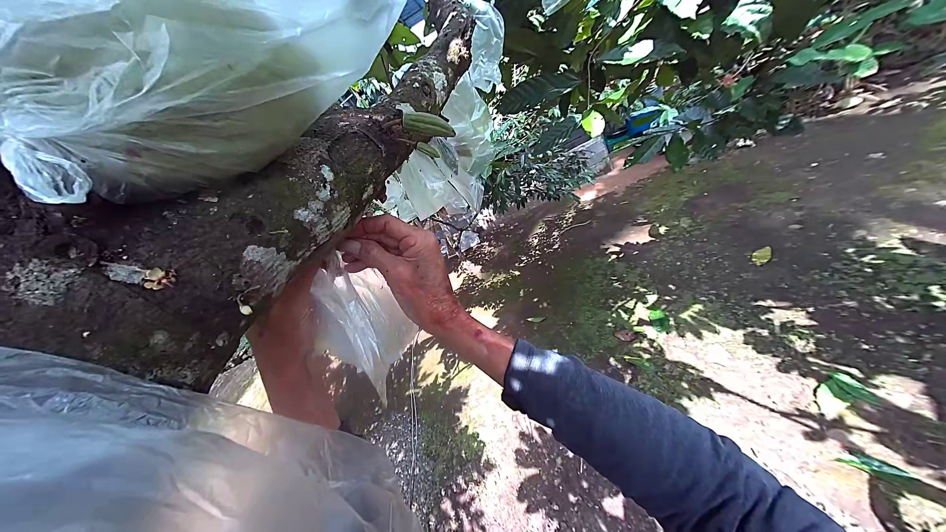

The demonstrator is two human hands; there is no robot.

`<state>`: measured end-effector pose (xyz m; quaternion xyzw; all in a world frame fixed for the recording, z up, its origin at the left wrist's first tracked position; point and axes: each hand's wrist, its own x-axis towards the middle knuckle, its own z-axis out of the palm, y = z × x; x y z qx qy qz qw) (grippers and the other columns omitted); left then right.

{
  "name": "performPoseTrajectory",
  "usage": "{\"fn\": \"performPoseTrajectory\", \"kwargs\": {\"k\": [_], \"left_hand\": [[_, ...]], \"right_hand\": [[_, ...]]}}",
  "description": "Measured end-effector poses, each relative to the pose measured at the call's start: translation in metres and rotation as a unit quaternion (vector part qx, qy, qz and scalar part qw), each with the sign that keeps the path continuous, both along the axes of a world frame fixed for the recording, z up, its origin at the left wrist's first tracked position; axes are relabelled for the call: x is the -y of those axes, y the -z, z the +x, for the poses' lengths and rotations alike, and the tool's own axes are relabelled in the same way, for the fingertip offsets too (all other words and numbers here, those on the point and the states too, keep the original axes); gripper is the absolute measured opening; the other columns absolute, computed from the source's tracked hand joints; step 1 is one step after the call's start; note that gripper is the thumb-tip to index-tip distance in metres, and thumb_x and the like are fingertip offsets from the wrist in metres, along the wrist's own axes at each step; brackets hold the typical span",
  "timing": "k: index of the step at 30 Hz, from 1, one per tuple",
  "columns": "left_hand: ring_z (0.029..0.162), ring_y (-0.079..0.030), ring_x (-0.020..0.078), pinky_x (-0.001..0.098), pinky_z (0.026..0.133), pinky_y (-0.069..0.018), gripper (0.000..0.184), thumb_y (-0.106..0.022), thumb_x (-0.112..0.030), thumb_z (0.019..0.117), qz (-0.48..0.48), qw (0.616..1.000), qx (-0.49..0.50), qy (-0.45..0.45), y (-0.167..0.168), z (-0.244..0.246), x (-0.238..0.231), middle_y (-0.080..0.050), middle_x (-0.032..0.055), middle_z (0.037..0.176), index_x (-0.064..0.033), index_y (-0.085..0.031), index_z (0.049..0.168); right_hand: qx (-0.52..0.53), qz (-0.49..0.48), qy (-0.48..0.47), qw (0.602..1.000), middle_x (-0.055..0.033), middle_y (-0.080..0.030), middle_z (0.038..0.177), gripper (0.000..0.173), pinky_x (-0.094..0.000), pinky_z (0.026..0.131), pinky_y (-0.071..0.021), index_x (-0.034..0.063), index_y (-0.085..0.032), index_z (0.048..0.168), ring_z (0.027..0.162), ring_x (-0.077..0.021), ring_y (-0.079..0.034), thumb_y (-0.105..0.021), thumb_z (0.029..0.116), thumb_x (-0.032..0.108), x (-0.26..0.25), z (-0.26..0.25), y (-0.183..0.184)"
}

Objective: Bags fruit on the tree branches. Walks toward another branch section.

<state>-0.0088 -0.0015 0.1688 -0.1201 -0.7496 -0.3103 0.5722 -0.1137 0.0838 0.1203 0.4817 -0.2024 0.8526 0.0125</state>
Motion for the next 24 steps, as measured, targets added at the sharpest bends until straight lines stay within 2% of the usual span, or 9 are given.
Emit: {"fn": "performPoseTrajectory", "kwargs": {"k": [3, 6, 8, 11, 14, 18, 20, 22, 24], "left_hand": [[0.098, -0.071, 0.0128, 0.0338, 0.089, -0.061, 0.037, -0.077, 0.003, 0.0836, -0.01, 1.0, 0.003, -0.005, 0.001, -0.002, 0.005, -0.073, 0.0009, 0.106, -0.0068, -0.066, 0.118], [0.089, -0.07, 0.0126, 0.0328, 0.083, -0.0613, 0.037, -0.081, 0.0, 0.0797, -0.031, 0.999, -0.005, -0.017, 0.002, -0.006, 0.011, -0.073, 0.0005, 0.101, -0.0081, -0.068, 0.113], [0.093, -0.07, 0.0142, 0.0342, 0.085, -0.0613, 0.04, -0.083, 0.0, 0.078, -0.036, 0.999, -0.002, -0.038, 0.001, -0.006, 0.012, -0.072, 0.0024, 0.104, -0.0071, -0.068, 0.115], [0.1, -0.07, 0.0089, 0.0303, 0.091, -0.0597, 0.044, -0.084, -0.001, 0.0765, -0.034, 0.995, -0.013, -0.096, 0.001, -0.002, 0.007, -0.072, -0.0012, 0.107, -0.0073, -0.067, 0.117], [0.095, -0.07, 0.0054, 0.0267, 0.088, -0.0599, 0.037, -0.082, -0.001, 0.0784, -0.015, 0.991, -0.003, -0.133, 0.0, 0.001, 0.002, -0.073, -0.0036, 0.102, -0.0077, -0.069, 0.112], [0.087, -0.07, 0.0074, 0.0267, 0.082, -0.0593, 0.019, -0.075, -0.002, 0.0862, -0.023, 0.992, 0.063, -0.106, -0.004, 0.003, 0.004, -0.073, -0.0012, 0.096, -0.0079, -0.073, 0.104], [0.085, -0.069, 0.0056, 0.0244, 0.081, -0.0587, 0.016, -0.073, -0.001, 0.0875, -0.023, 0.99, 0.076, -0.116, -0.005, 0.004, 0.0, -0.074, -0.0022, 0.094, -0.008, -0.074, 0.102], [0.085, -0.068, 0.0021, 0.0222, 0.08, -0.0588, 0.02, -0.076, -0.002, 0.085, -0.021, 0.986, 0.058, -0.153, -0.004, 0.005, -0.007, -0.073, -0.0049, 0.094, -0.0084, -0.072, 0.103], [0.088, -0.069, 0.0023, 0.0242, 0.082, -0.0596, 0.03, -0.082, -0.003, 0.0804, -0.011, 0.983, 0.027, -0.184, -0.002, 0.004, -0.01, -0.073, -0.0041, 0.097, -0.007, -0.071, 0.109]], "right_hand": [[0.007, -0.003, -0.003, 1.0, -0.016, -0.074, 0.098, 0.017, -0.0357, 0.077, -0.065, -0.0063, -0.068, 0.115, 0.08, -0.0204, -0.074, -0.062, 0.0999, 0.0, -0.001, -0.003, 0.001], [0.017, -0.003, -0.002, 1.0, -0.0163, -0.074, 0.097, 0.017, -0.036, 0.076, -0.065, -0.006, -0.07, 0.114, 0.08, -0.0208, -0.074, -0.063, 0.0997, 0.0, -0.001, -0.003, 0.0], [0.014, -0.007, 0.005, 1.0, -0.0163, -0.074, 0.095, 0.016, -0.035, 0.075, -0.0649, -0.0067, -0.071, 0.112, 0.079, -0.0201, -0.074, -0.064, 0.0982, -0.002, -0.001, -0.003, -0.002], [-0.005, -0.011, 0.012, 1.0, -0.0161, -0.072, 0.095, 0.015, -0.0348, 0.074, -0.065, -0.0058, -0.065, 0.111, 0.079, -0.0198, -0.074, -0.065, 0.0966, -0.004, -0.001, -0.003, -0.004], [-0.032, -0.002, 0.044, 0.999, -0.0163, -0.073, 0.093, 0.012, -0.0343, 0.075, -0.0649, -0.0074, -0.068, 0.108, 0.078, -0.0192, -0.074, -0.065, 0.0961, -0.005, -0.002, -0.004, -0.005], [-0.087, 0.008, 0.11, 0.99, -0.0153, -0.069, 0.103, 0.012, -0.0325, 0.078, -0.0646, -0.0062, -0.072, 0.106, 0.083, -0.0176, -0.072, -0.064, 0.0965, -0.006, -0.005, -0.008, -0.004], [-0.1, 0.018, 0.142, 0.985, -0.0145, -0.068, 0.106, 0.013, -0.0311, 0.078, -0.0638, -0.0044, -0.073, 0.105, 0.086, -0.0166, -0.071, -0.064, 0.0962, -0.006, -0.007, -0.008, -0.004], [-0.117, 0.033, 0.172, 0.978, -0.0136, -0.069, 0.105, 0.012, -0.0303, 0.079, -0.0629, -0.0032, -0.073, 0.104, 0.088, -0.0159, -0.071, -0.065, 0.0961, -0.004, -0.008, -0.009, -0.005], [-0.138, 0.049, 0.184, 0.972, -0.0133, -0.068, 0.108, 0.013, -0.0302, 0.083, -0.0627, -0.0032, -0.073, 0.107, 0.092, -0.0156, -0.07, -0.066, 0.0959, -0.002, -0.012, -0.011, -0.005]]}}
